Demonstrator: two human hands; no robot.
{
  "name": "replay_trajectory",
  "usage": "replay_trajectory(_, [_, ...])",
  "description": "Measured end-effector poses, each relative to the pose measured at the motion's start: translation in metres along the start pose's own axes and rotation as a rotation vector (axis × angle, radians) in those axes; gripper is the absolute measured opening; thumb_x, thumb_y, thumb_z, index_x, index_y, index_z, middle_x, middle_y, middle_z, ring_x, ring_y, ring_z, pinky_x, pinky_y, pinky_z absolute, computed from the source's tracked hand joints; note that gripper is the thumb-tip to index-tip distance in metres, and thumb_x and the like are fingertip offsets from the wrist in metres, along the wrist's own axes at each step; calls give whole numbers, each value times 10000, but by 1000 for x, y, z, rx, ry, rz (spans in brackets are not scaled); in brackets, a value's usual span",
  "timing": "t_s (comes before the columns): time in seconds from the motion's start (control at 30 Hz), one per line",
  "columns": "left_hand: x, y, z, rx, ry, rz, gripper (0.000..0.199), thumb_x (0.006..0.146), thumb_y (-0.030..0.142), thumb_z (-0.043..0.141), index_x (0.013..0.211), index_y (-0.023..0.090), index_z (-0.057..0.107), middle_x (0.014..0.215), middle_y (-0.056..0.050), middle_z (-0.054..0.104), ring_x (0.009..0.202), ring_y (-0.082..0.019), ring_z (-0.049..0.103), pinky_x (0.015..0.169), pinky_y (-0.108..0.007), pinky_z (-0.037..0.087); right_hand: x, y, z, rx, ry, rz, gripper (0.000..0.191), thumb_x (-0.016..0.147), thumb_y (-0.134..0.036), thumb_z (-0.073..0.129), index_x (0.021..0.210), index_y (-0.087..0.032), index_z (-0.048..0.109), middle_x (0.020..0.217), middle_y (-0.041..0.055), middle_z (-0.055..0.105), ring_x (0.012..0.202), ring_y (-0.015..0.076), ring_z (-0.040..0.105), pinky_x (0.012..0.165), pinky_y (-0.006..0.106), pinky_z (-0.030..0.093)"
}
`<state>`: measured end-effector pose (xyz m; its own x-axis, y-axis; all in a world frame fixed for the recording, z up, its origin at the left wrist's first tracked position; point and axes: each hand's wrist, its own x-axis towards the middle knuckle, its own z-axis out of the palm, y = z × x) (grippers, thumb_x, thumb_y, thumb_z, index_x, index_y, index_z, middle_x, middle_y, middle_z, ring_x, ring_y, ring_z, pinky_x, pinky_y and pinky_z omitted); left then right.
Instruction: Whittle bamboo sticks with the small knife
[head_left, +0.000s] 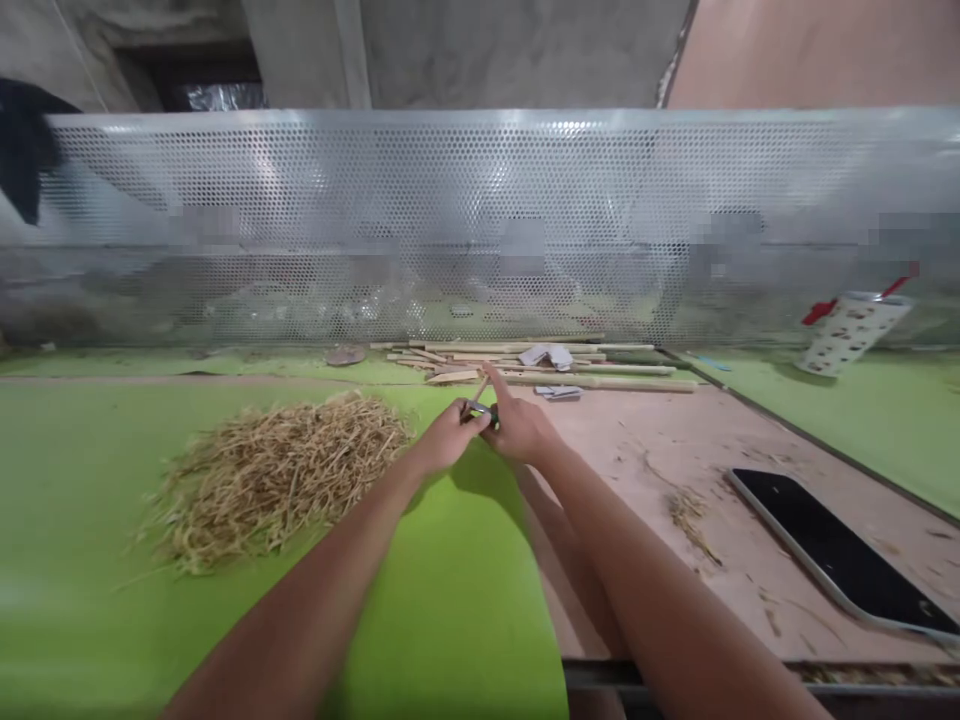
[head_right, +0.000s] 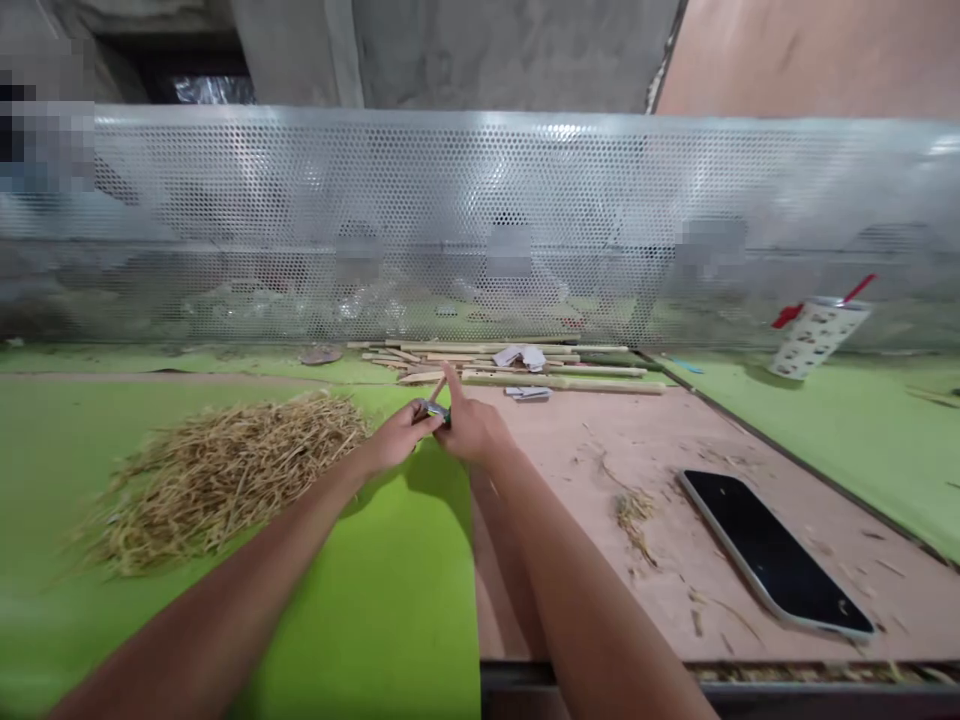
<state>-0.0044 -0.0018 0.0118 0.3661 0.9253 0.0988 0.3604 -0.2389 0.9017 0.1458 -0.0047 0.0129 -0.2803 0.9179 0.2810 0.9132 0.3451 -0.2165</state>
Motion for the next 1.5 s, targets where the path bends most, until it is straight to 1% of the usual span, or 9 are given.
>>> replay_trajectory(0.17, [-1,-3,0,19,-15,3,433,763,530,564,1017,181,527,950,-61,592,841,-176,532,774,-313,399,-1,-2,3,1,-16,-5,960,808,-243,456,1439,-81,-249,879,103,706,695,236,627,567,285,399])
replay_trajectory(0.33, [4,-10,1,126,72,50,394,786,564,512,896,187,488,783,-23,546,736,-153,501,711,-301,387,1,-8,3,-56,-4,81,970,812,-224,458,1427,-90,-281,867,106,705,673,235,628,555,293,399])
replay_trajectory(0.47, [6,-13,3,177,127,64,402,788,590,490,849,193,461,754,-19,537,710,-150,495,680,-291,383,3,-9,5,-49,28,75,982,812,-239,470,1425,-85,-282,850,100,702,664,235,626,536,290,393])
replay_trajectory(0.67, [7,-12,3,206,113,54,415,767,601,513,861,203,443,696,5,521,663,-146,483,623,-272,362,4,1,10,34,-9,54,1007,782,-260,524,1456,-119,-211,872,94,697,690,231,632,552,276,395])
replay_trajectory(0.8, [7,-12,4,234,112,60,403,767,588,524,850,201,446,657,14,499,621,-140,462,593,-267,340,5,2,10,78,-47,47,936,781,-233,492,1480,-127,-122,905,110,694,749,252,637,579,289,404])
replay_trajectory(0.97, [8,-12,4,205,119,64,412,759,566,551,918,190,497,663,4,514,624,-145,466,602,-270,342,3,0,8,115,-26,73,902,788,-234,475,1489,-159,-87,926,103,692,742,248,629,613,303,415])
replay_trajectory(1.1, [5,-11,4,220,93,55,432,764,543,554,995,184,493,706,-8,530,640,-148,472,617,-278,349,3,2,9,173,2,59,887,794,-208,471,1489,-186,-81,879,75,688,674,213,607,570,272,387])
replay_trajectory(1.27, [0,-8,4,276,93,37,362,807,534,484,884,181,479,702,-10,536,659,-152,478,632,-283,348,6,3,11,161,-7,63,801,792,-194,477,1481,-204,69,784,46,671,646,201,604,529,246,340])
replay_trajectory(1.5, [3,-8,6,293,121,39,340,821,524,467,811,185,489,726,-22,577,657,-159,500,612,-278,349,7,-4,8,40,-22,143,709,814,-212,466,1454,-138,169,886,133,682,764,249,636,563,269,356])
